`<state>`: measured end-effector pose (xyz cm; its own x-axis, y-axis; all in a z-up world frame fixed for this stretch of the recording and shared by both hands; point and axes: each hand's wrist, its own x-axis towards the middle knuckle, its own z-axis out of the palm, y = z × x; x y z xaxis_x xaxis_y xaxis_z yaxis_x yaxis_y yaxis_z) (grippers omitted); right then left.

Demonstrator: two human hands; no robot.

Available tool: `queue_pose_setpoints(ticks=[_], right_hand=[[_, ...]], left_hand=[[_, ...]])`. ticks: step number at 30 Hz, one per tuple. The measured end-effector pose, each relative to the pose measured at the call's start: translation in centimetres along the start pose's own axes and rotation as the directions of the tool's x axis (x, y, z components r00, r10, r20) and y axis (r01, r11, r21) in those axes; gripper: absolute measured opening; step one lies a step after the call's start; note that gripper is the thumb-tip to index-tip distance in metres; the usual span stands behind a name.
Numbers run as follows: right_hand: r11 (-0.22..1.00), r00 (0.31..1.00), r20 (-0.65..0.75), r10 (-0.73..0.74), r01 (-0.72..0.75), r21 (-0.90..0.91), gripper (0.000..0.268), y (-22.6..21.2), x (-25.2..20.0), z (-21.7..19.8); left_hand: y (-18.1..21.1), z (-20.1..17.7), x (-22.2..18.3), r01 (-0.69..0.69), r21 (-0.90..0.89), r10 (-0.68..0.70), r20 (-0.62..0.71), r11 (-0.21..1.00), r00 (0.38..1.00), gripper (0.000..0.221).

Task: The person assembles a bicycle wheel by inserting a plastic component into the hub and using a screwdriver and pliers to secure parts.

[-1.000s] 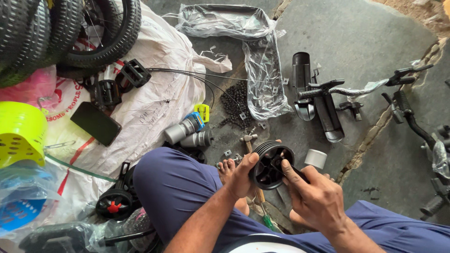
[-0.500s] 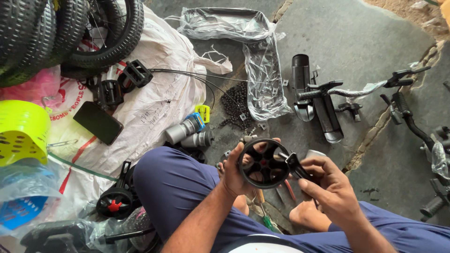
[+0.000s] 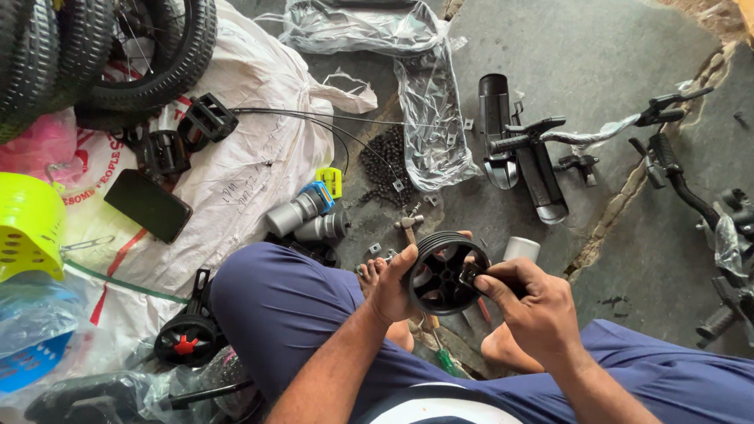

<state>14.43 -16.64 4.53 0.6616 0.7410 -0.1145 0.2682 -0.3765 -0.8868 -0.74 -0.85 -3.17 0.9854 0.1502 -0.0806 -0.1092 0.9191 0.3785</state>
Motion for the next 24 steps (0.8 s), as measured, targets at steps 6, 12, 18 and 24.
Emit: queue_pose_setpoints(ticks=[6, 12, 18, 24], right_hand=[[0.999, 0.999, -0.030, -0.028, 0.027, -0.041, 0.019, -0.2, 0.0, 0.4], [0.997, 1.000, -0.008, -0.028, 0.028, -0.074, 0.020, 0.6, -0.2, 0.4], [0.903, 0.980, 0.017, -0.200, 0.191, -0.384, 0.022, 1.2, -0.1, 0.7], [0.987, 0.991, 0.087, 0.103, -0.113, 0.113, 0.020, 5.5, 2.0, -0.3]], left_hand=[[-0.1, -0.2, 0.2, 0.028, 0.007, -0.028, 0.023, 1.000, 0.999, 0.086], [-0.2, 0.3, 0.1, 0.040, 0.072, -0.041, 0.022, 0.997, 0.999, 0.087], [-0.8, 0.1, 0.2, 0.011, 0.351, 0.026, -0.101, 0.936, 0.995, 0.077], [-1.8, 0.6, 1.5, -0.192, 0.627, 0.364, -0.157, 0.755, 0.918, 0.093]])
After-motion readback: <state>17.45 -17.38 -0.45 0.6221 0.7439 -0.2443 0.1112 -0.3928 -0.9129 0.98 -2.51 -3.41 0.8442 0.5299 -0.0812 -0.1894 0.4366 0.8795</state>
